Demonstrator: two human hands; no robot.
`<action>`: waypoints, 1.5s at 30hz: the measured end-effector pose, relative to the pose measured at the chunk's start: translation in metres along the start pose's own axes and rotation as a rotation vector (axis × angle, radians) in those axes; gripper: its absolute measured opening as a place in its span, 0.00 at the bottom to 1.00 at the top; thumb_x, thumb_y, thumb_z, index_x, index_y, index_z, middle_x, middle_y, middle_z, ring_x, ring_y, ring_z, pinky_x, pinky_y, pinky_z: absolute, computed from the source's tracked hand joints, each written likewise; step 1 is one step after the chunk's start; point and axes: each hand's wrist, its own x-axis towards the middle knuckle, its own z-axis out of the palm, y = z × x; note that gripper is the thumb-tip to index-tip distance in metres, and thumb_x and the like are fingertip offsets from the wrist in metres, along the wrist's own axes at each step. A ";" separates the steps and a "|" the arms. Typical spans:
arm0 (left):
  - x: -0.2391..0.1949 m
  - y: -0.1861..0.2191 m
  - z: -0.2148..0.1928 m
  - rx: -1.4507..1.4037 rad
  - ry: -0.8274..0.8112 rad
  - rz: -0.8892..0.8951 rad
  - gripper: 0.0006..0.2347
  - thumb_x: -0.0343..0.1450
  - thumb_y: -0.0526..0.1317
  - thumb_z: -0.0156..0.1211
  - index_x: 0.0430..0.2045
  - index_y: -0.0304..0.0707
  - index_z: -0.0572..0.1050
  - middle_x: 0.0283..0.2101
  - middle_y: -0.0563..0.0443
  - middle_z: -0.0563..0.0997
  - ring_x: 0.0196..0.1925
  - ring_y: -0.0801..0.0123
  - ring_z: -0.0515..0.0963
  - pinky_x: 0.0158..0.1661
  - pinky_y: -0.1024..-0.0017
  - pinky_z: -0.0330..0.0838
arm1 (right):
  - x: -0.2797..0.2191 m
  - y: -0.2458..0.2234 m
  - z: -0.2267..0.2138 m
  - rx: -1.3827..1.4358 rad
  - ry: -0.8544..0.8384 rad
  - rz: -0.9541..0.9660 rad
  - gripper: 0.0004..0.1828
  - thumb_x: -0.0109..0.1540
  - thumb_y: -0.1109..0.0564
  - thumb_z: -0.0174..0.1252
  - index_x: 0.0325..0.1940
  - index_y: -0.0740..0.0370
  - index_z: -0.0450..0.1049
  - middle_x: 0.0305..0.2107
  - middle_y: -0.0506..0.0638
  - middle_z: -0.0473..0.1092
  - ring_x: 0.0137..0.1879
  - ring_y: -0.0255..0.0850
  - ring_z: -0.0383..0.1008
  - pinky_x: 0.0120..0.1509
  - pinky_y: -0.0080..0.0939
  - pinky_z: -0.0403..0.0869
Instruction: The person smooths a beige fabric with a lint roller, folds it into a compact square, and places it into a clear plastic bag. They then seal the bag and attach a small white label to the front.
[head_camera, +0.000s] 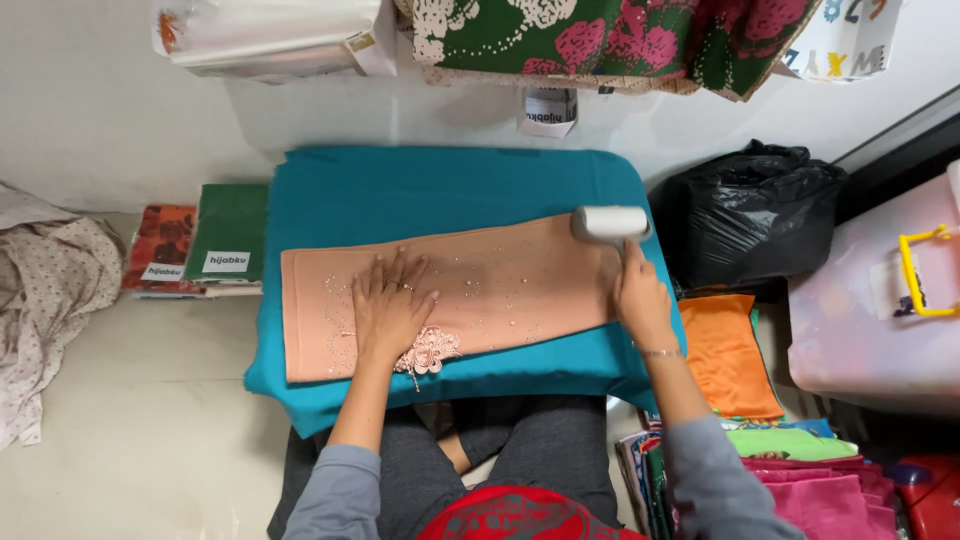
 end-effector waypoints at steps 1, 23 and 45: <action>0.001 -0.001 -0.001 0.000 0.003 -0.001 0.25 0.74 0.63 0.41 0.68 0.68 0.62 0.76 0.57 0.57 0.76 0.45 0.55 0.66 0.35 0.46 | -0.018 0.000 -0.006 0.000 0.002 -0.002 0.27 0.71 0.56 0.43 0.76 0.55 0.59 0.39 0.64 0.71 0.28 0.66 0.77 0.26 0.61 0.78; 0.002 0.005 -0.004 0.103 0.017 -0.021 0.29 0.72 0.64 0.39 0.69 0.62 0.60 0.76 0.55 0.56 0.76 0.48 0.52 0.66 0.41 0.46 | 0.003 -0.016 -0.026 -0.004 -0.032 0.043 0.31 0.66 0.56 0.47 0.74 0.64 0.59 0.36 0.71 0.72 0.31 0.70 0.74 0.35 0.66 0.75; -0.028 -0.090 -0.017 -0.110 0.040 -0.275 0.22 0.80 0.49 0.34 0.71 0.54 0.59 0.76 0.59 0.56 0.78 0.52 0.51 0.69 0.38 0.42 | -0.052 -0.242 -0.051 0.240 -0.182 -0.576 0.31 0.67 0.48 0.52 0.75 0.41 0.57 0.44 0.58 0.73 0.41 0.59 0.81 0.43 0.55 0.80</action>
